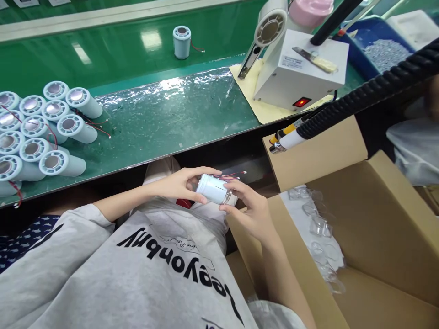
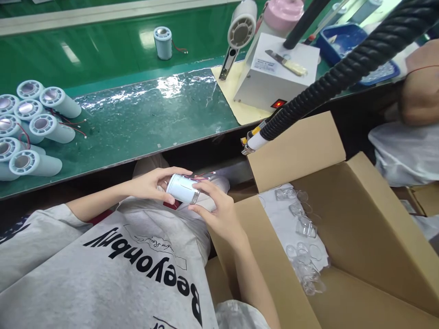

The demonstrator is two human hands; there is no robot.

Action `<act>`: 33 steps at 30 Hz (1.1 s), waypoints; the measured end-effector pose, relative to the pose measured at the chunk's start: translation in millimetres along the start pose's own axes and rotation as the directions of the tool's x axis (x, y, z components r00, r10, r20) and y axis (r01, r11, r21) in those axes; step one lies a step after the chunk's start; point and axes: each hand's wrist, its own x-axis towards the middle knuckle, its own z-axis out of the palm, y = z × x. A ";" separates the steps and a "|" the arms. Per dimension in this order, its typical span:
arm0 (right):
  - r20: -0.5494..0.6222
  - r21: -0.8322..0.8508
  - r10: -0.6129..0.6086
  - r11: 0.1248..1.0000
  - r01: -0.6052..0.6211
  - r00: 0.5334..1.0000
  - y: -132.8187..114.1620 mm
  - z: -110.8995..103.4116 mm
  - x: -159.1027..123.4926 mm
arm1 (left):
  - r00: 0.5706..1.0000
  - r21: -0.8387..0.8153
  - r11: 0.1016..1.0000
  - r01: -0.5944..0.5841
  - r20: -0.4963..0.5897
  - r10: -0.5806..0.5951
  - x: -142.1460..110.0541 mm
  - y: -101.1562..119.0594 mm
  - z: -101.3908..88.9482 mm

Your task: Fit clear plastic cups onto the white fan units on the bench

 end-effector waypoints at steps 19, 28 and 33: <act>0.146 0.389 0.363 0.834 -0.391 0.920 -8.1 -4.3 -0.2 | 0.976 0.185 0.960 -0.210 0.104 0.193 -4.5 6.5 -0.6; 0.151 0.450 0.423 0.775 -0.443 0.893 -6.2 2.3 5.7 | 0.967 0.204 0.947 -0.249 0.102 0.233 -4.4 7.3 -0.9; 0.171 0.481 0.518 0.698 -0.530 0.838 -4.0 6.3 6.5 | 0.966 0.224 0.941 -0.254 0.104 0.236 -3.8 4.2 -2.3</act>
